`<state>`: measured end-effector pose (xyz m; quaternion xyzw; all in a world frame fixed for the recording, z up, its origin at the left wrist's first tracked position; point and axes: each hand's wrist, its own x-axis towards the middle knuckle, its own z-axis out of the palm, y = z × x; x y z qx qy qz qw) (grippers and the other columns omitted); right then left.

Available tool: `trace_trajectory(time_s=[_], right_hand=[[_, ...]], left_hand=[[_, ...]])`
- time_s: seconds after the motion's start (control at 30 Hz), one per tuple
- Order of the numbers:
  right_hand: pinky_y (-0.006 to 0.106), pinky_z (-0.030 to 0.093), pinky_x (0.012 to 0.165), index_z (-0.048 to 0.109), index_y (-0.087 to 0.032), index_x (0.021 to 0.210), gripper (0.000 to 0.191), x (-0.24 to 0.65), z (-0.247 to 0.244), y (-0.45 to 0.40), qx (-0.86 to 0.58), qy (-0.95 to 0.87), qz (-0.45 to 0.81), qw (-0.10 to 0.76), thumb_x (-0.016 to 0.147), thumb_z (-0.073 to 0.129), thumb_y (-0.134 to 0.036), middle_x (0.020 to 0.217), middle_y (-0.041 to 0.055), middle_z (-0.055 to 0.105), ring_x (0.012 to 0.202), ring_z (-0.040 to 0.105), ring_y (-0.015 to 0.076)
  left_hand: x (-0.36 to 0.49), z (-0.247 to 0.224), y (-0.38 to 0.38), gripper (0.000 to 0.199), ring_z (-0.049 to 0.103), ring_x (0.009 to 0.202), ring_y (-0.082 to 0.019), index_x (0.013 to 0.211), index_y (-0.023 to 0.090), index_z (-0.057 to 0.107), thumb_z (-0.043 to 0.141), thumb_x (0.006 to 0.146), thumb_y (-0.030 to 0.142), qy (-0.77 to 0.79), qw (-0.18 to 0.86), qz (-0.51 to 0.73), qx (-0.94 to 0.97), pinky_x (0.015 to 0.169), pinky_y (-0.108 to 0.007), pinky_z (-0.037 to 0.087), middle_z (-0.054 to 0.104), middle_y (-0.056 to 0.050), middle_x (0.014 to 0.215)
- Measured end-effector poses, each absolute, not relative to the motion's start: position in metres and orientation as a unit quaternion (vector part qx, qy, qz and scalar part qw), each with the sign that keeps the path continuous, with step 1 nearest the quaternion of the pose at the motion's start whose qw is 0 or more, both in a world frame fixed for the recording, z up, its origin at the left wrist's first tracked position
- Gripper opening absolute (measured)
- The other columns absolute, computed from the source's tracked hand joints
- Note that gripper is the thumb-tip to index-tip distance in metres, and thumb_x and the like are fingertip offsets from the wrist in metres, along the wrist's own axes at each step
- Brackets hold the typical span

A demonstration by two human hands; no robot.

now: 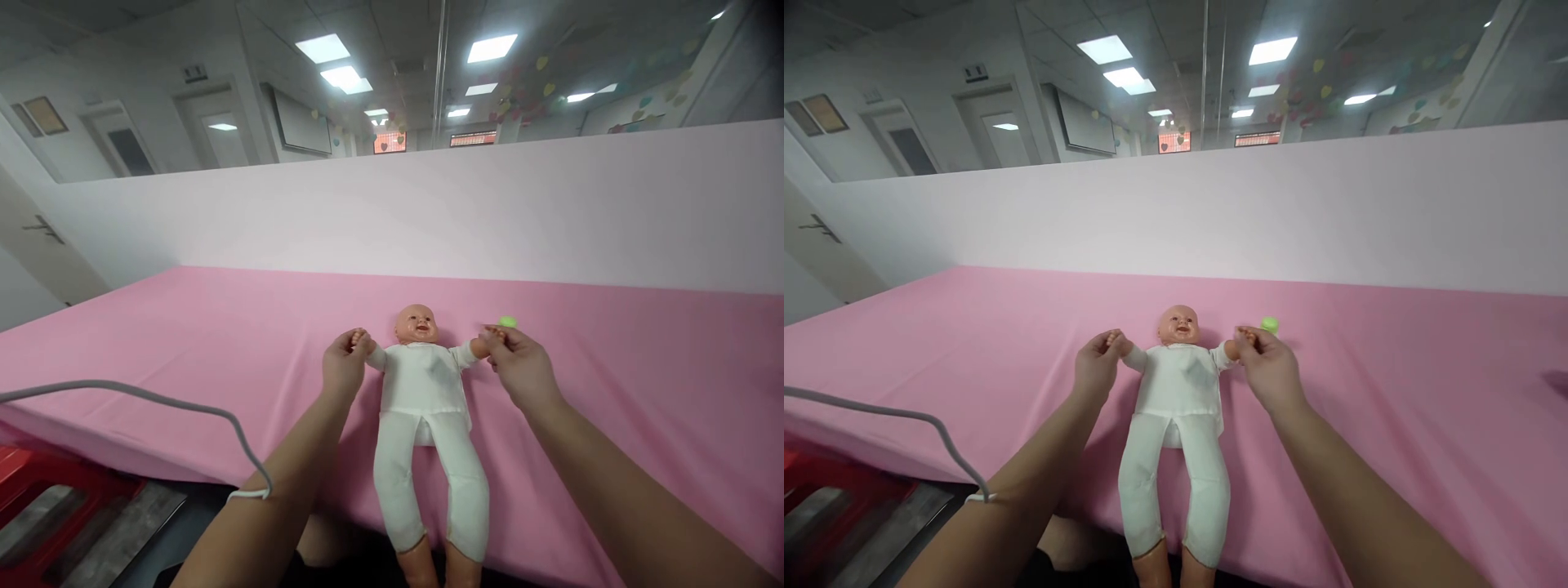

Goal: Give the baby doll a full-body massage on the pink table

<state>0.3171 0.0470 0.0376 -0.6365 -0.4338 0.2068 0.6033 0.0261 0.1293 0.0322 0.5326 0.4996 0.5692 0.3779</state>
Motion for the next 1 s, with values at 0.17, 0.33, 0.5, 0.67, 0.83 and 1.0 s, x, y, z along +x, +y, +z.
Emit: trace_trajectory(time_s=[0.17, 0.33, 0.5, 0.67, 0.83, 1.0], right_hand=[[0.042, 0.057, 0.084, 0.077, -0.029, 0.119, 0.028, 0.269, 0.026, 0.044, -0.613, -0.654, 0.042, 0.442, 0.098, 0.061, -0.038, 0.104, 0.0030, 0.081, 0.090, 0.073, 0.0275], [0.045, 0.051, 0.091, 0.073, -0.023, 0.127, 0.033, 0.250, 0.007, 0.038, -0.560, -0.755, -0.108, 0.323, 0.102, 0.053, -0.026, 0.121, 0.0069, 0.079, 0.096, 0.070, 0.0291], [0.049, 0.049, 0.098, 0.074, -0.022, 0.127, 0.031, 0.249, -0.004, 0.036, -0.560, -0.761, -0.139, 0.297, 0.102, 0.057, -0.029, 0.124, 0.0075, 0.078, 0.105, 0.067, 0.0319], [0.057, 0.045, 0.108, 0.074, -0.020, 0.128, 0.033, 0.246, -0.012, 0.036, -0.571, -0.759, -0.139, 0.281, 0.101, 0.055, -0.023, 0.129, 0.0089, 0.076, 0.121, 0.065, 0.0366], [0.047, 0.054, 0.102, 0.070, -0.018, 0.133, 0.038, 0.258, -0.003, 0.041, -0.585, -0.722, -0.077, 0.362, 0.102, 0.050, -0.027, 0.131, 0.0129, 0.074, 0.119, 0.070, 0.0310], [0.046, 0.058, 0.092, 0.076, -0.025, 0.115, 0.034, 0.308, 0.000, 0.053, -0.693, -0.468, 0.081, 0.542, 0.097, 0.062, -0.050, 0.104, 0.0065, 0.080, 0.097, 0.074, 0.0286]], left_hand=[[0.053, 0.023, 0.112, 0.028, 0.066, 0.104, -0.031, 0.114, 0.027, 0.079, 0.075, 0.088, 0.036, 0.445, 0.114, 0.455, 0.763, 0.096, -0.043, 0.049, 0.080, -0.007, 0.097], [0.060, 0.009, 0.103, 0.035, 0.064, 0.125, -0.030, 0.130, 0.024, 0.072, 0.066, 0.096, 0.032, 0.362, 0.019, 0.345, 0.866, 0.113, -0.048, 0.044, 0.076, -0.009, 0.127], [0.059, 0.003, 0.105, 0.036, 0.067, 0.126, -0.027, 0.133, 0.025, 0.070, 0.061, 0.098, 0.027, 0.323, 0.016, 0.297, 0.898, 0.114, -0.044, 0.047, 0.072, -0.008, 0.135], [0.056, 0.002, 0.104, 0.036, 0.067, 0.126, -0.026, 0.132, 0.024, 0.071, 0.061, 0.098, 0.026, 0.326, 0.040, 0.306, 0.894, 0.113, -0.042, 0.049, 0.072, -0.008, 0.135], [0.046, 0.004, 0.109, 0.039, 0.072, 0.112, -0.025, 0.135, 0.027, 0.069, 0.063, 0.097, 0.032, 0.434, 0.147, 0.392, 0.798, 0.100, -0.037, 0.056, 0.076, -0.007, 0.126], [0.021, 0.001, 0.141, 0.032, 0.071, 0.110, -0.021, 0.123, 0.020, 0.072, 0.066, 0.096, 0.035, 0.480, 0.355, 0.594, 0.539, 0.097, -0.033, 0.056, 0.076, -0.008, 0.120]])
